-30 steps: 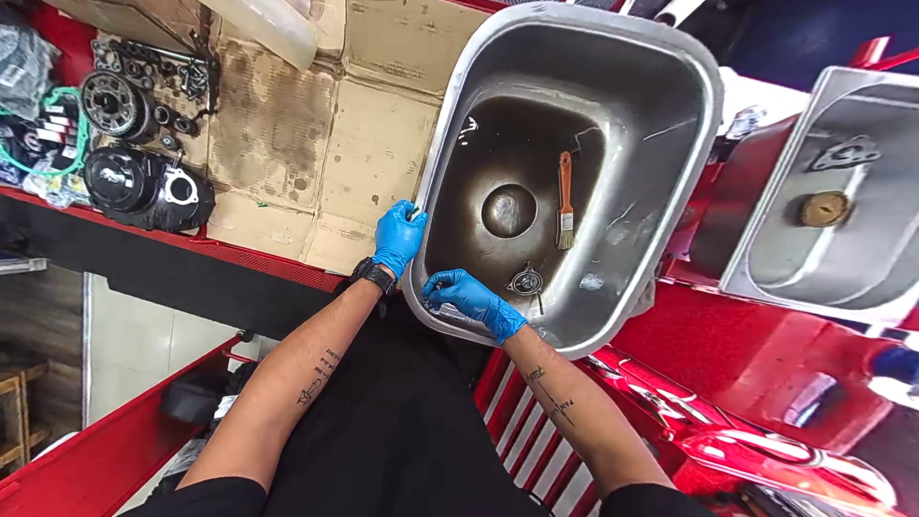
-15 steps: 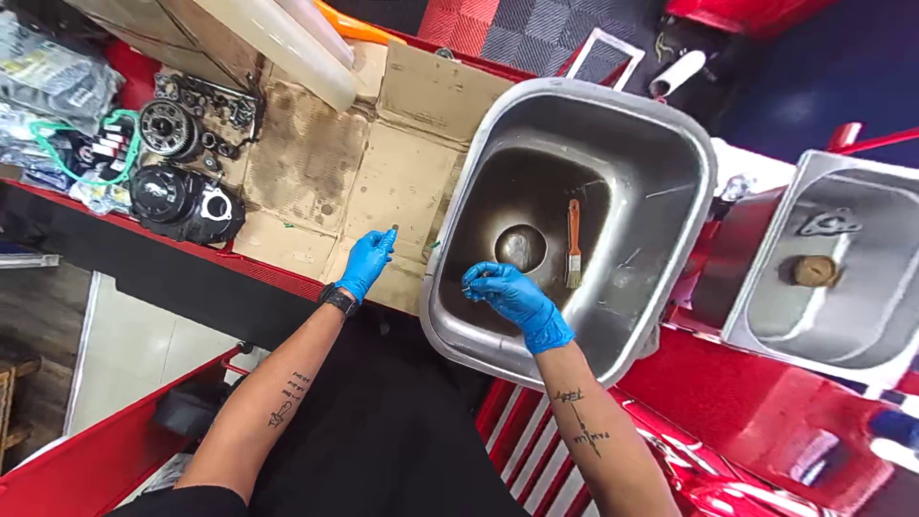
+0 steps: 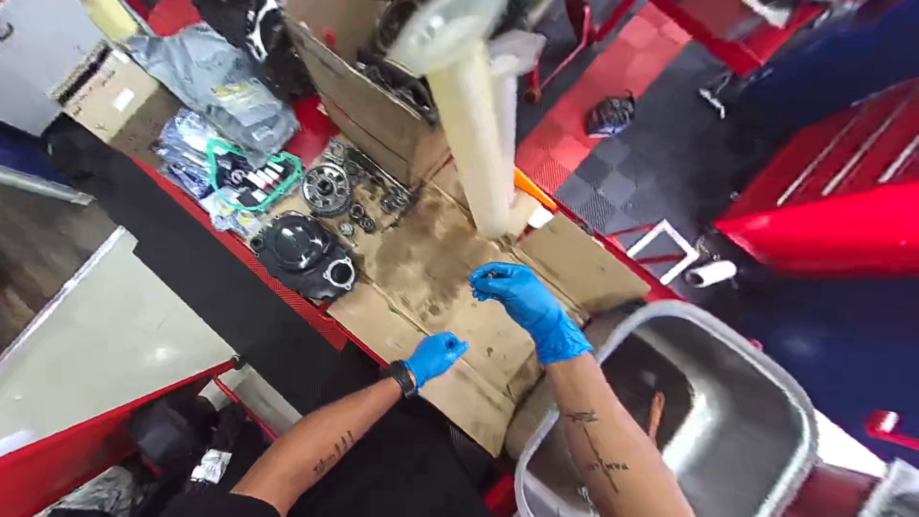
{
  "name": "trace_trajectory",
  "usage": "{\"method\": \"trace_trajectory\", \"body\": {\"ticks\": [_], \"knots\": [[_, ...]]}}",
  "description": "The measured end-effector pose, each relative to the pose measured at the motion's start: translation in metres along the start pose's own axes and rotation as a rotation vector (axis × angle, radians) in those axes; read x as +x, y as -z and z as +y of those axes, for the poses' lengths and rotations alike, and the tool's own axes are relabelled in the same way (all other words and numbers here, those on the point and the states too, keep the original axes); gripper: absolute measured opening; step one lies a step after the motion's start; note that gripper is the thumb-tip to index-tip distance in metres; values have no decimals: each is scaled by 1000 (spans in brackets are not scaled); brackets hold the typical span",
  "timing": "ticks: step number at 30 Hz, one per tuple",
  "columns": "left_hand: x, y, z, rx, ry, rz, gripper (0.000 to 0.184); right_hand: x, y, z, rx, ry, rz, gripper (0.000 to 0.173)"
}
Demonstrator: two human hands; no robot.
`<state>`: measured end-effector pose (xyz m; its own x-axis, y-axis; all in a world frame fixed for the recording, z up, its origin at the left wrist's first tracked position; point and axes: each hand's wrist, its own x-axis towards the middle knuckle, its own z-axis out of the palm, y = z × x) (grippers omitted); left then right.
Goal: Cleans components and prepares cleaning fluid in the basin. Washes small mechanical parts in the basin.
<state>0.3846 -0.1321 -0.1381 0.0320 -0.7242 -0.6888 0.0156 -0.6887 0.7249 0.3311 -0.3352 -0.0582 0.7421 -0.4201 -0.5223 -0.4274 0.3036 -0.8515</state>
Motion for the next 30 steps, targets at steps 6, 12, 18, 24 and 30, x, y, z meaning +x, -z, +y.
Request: {"method": "trace_trajectory", "body": {"ticks": [6,12,18,24,30], "knots": [[-1,72,-7,26,-55,-135,44,199,-105,-46,-758,57,54,16],[2,144,-6,-105,-29,-110,44,273,-147,-53,-1293,42,70,24],[9,155,0,-111,-71,-153,45,244,-134,-59,-1158,29,136,45],[29,130,0,10,-64,-214,46,110,-72,-71,-760,38,307,26],[60,105,-12,15,97,-222,50,-132,19,-10,-524,-286,722,21]]}}
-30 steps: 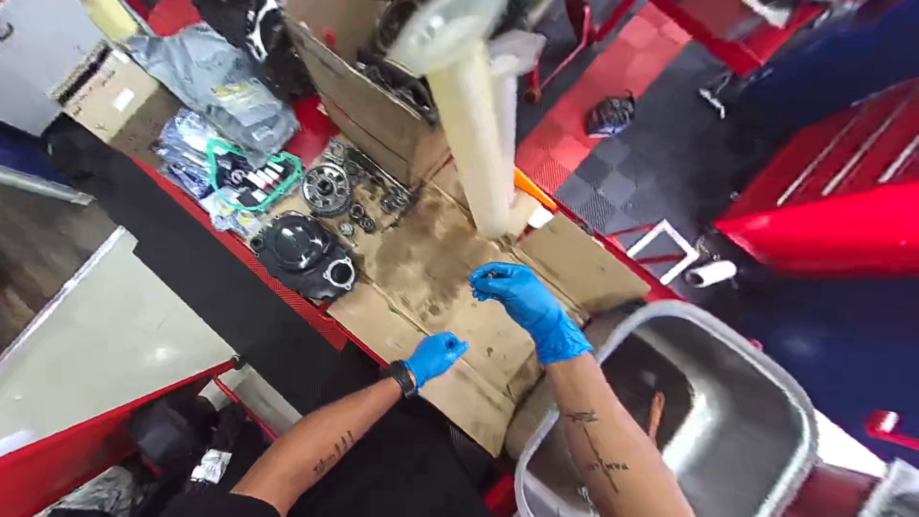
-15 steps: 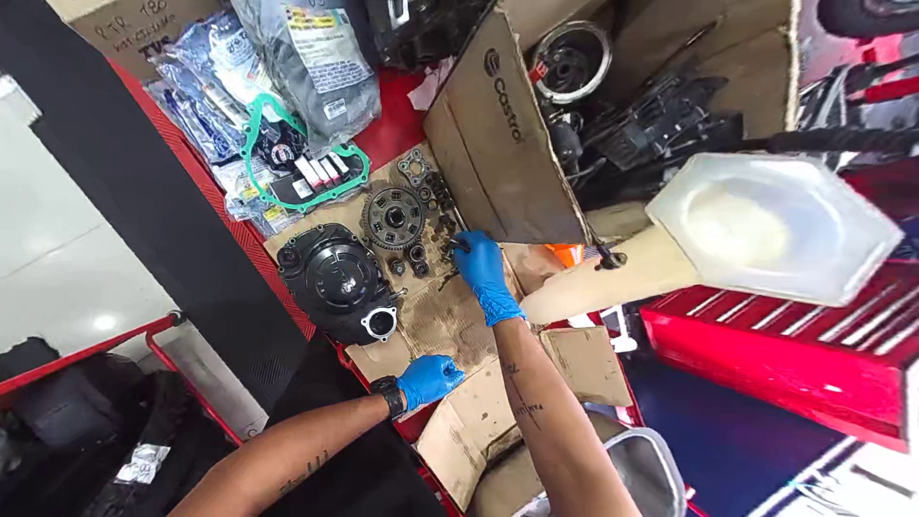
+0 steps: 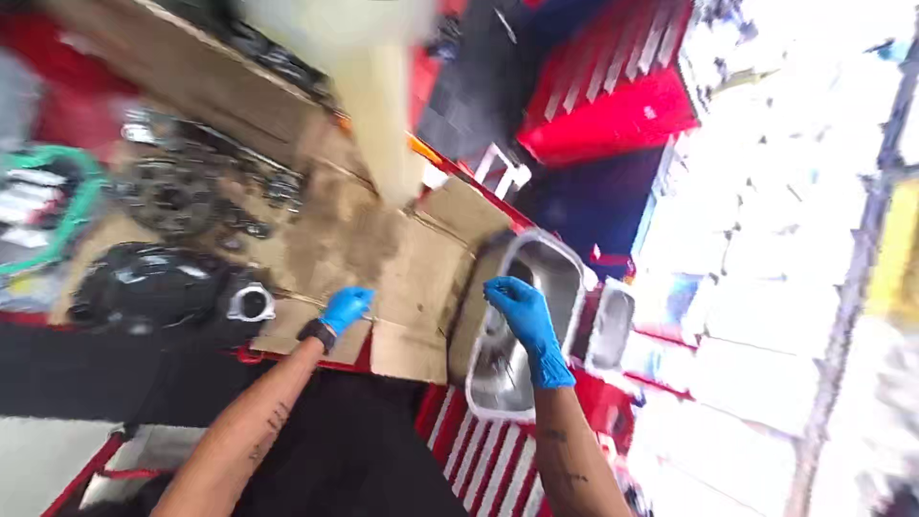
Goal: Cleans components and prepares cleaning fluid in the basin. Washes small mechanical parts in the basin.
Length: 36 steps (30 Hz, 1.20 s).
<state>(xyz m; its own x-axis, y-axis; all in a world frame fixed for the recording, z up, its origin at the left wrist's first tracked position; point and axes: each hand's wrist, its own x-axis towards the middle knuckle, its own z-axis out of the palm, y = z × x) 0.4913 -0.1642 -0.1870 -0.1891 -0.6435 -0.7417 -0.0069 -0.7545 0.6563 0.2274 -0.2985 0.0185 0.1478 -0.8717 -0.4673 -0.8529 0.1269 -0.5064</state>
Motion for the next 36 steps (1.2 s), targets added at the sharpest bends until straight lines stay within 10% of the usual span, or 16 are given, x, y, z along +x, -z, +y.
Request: {"method": "trace_trajectory", "body": {"ticks": [4,10,27,36], "knots": [[17,1,0,-60,97,138,53,-56,23,166,-88,-331,-88,28],[24,-3,-13,-6,14,299,54,-82,-45,296,-190,-255,-286,21],[27,-19,-12,41,43,500,55,-78,-109,278,-527,44,-238,13],[27,-9,-12,11,83,421,57,-103,71,278,265,-186,-56,28]]}}
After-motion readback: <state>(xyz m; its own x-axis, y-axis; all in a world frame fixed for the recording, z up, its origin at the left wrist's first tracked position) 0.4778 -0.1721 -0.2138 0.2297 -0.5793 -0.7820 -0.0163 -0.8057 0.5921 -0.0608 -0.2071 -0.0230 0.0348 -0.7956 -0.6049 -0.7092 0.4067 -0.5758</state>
